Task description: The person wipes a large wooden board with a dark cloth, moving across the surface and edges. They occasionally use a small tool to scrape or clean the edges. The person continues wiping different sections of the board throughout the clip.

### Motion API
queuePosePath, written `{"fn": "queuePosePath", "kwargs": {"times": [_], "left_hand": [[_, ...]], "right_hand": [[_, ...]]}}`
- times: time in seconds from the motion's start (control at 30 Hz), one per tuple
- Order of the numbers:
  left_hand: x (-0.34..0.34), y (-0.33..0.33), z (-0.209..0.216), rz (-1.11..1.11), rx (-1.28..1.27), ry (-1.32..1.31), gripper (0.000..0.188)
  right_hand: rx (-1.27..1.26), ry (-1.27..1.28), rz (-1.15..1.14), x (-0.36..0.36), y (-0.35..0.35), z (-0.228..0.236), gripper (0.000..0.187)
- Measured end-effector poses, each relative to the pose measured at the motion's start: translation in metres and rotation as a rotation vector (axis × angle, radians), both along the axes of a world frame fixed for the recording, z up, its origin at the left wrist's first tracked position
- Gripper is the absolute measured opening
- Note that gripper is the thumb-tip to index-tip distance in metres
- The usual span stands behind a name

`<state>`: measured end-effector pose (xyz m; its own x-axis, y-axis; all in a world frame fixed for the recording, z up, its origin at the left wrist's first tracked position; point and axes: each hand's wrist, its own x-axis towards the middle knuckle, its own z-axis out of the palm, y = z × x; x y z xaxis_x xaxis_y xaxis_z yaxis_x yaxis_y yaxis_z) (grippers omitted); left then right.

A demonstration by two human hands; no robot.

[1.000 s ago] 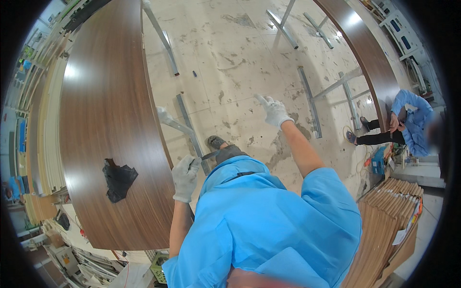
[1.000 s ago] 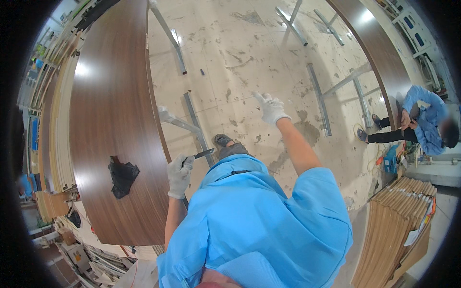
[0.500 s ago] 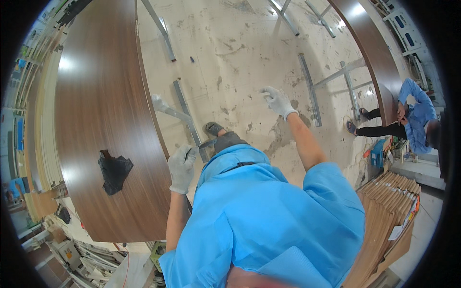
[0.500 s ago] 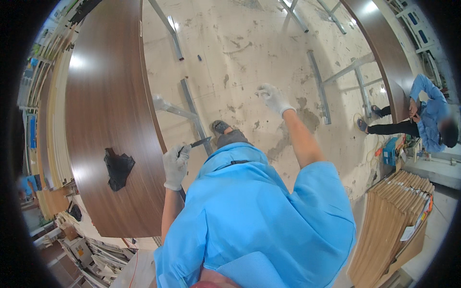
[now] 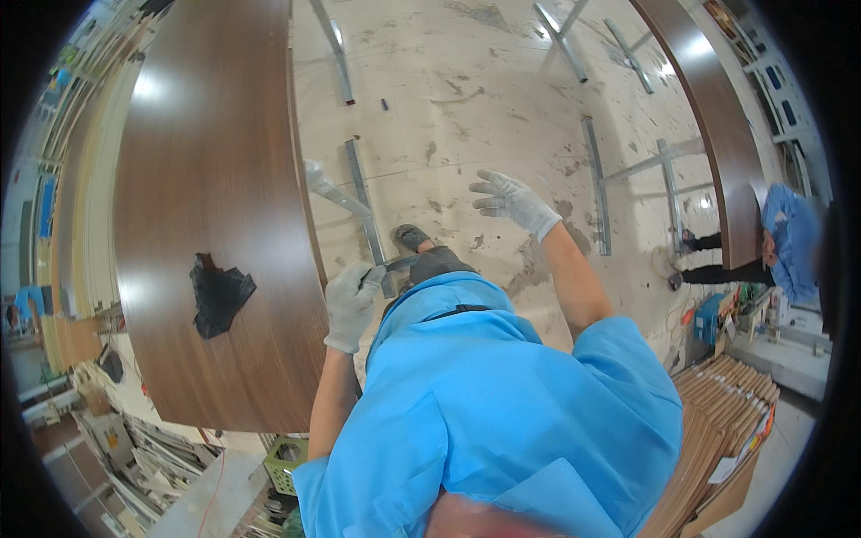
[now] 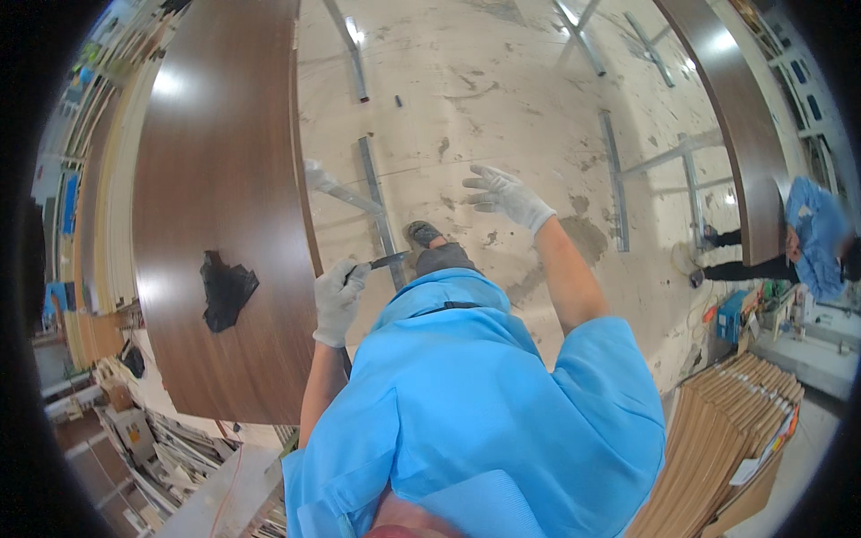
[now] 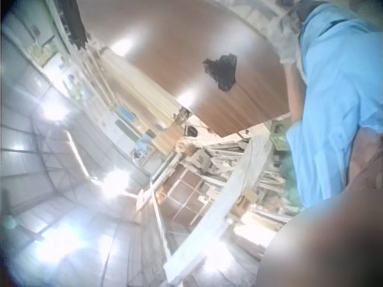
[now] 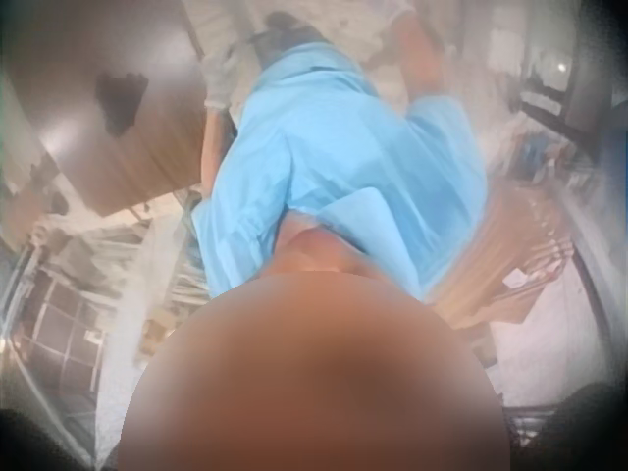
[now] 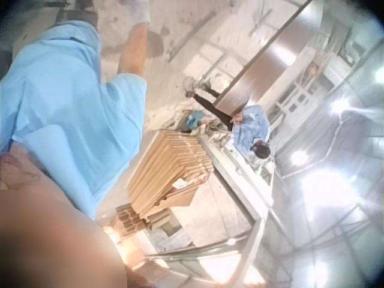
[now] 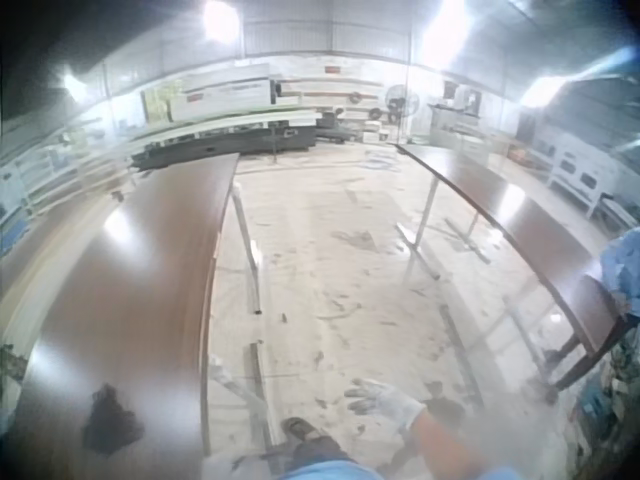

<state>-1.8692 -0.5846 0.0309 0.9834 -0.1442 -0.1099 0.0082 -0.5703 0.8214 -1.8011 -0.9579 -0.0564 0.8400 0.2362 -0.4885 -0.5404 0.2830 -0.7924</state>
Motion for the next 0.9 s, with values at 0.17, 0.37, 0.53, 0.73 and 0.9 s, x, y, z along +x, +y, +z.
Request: {"fn": "queuePosePath", "kwargs": {"times": [0.17, 0.37, 0.53, 0.73, 0.9], "left_hand": [[-0.002, -0.012, 0.013, -0.112, 0.021, -0.096, 0.025], [-0.008, -0.006, 0.013, 0.022, -0.029, 0.138, 0.02], [-0.016, 0.012, 0.014, 0.251, -0.01, -0.038, 0.021], [-0.012, 0.118, 0.007, 0.771, 0.424, -0.577, 0.059], [0.006, 0.207, -0.003, 1.111, 0.658, -0.366, 0.081]], "right_hand": [[-0.332, -0.255, 0.329, 0.013, 0.072, 0.028, 0.047], [-0.693, -0.789, 0.836, -0.012, 0.153, 0.072, 0.026], [-0.71, -1.032, 0.803, -0.01, 0.188, 0.081, 0.024], [-0.651, -1.122, 0.869, 0.022, 0.259, 0.073, 0.023], [-0.553, -1.467, 1.206, 0.022, 0.343, 0.063, 0.022]]}}
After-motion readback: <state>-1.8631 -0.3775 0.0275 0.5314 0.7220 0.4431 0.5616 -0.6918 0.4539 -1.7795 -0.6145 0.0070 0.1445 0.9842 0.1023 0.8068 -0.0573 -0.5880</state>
